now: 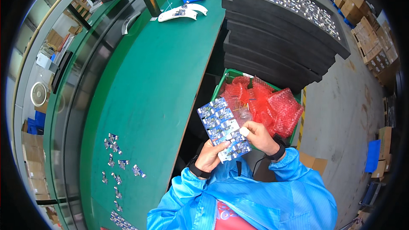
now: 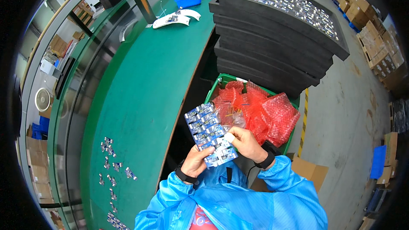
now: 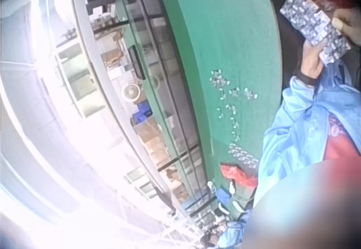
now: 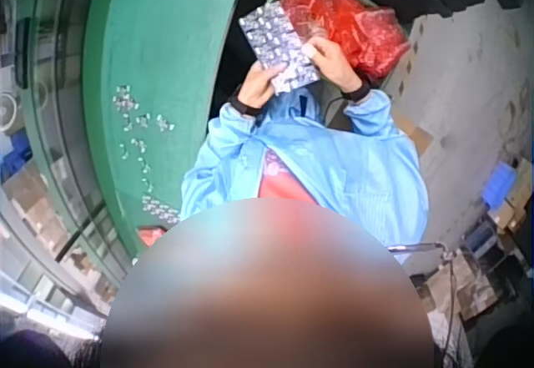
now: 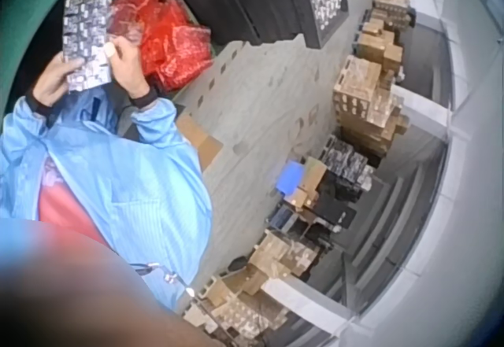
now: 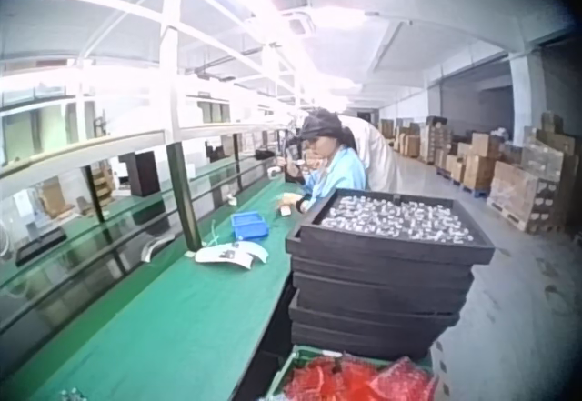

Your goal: Assembling and inspecting small circuit board components at a factory workbench.

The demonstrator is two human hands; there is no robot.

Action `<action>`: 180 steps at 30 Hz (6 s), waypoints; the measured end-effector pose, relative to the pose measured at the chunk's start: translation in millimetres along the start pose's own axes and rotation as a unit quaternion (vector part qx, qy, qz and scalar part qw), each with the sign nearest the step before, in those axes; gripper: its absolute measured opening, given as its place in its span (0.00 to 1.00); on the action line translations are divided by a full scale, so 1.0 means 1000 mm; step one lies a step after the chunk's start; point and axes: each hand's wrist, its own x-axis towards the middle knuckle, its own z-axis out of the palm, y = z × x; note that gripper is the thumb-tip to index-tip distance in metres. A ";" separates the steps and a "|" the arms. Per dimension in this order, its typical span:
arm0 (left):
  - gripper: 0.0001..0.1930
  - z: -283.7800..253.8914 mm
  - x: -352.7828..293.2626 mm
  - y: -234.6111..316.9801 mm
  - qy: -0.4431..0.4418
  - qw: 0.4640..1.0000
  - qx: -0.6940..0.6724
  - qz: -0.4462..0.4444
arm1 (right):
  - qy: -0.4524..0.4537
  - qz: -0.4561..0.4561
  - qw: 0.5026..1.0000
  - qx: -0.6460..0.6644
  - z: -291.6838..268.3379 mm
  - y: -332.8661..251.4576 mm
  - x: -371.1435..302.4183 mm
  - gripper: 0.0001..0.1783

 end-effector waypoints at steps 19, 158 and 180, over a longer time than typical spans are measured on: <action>0.19 0.014 0.016 0.010 0.015 0.997 0.046 0.058 | 0.002 0.043 0.995 -0.089 -0.031 -0.001 -0.002 0.09; 0.15 0.017 0.012 0.013 0.011 0.999 0.032 0.010 | 0.035 0.005 0.992 -0.122 -0.021 -0.008 -0.003 0.09; 0.20 0.019 0.008 0.008 -0.032 0.998 -0.018 -0.059 | 0.040 0.014 0.975 0.219 0.004 0.016 -0.011 0.07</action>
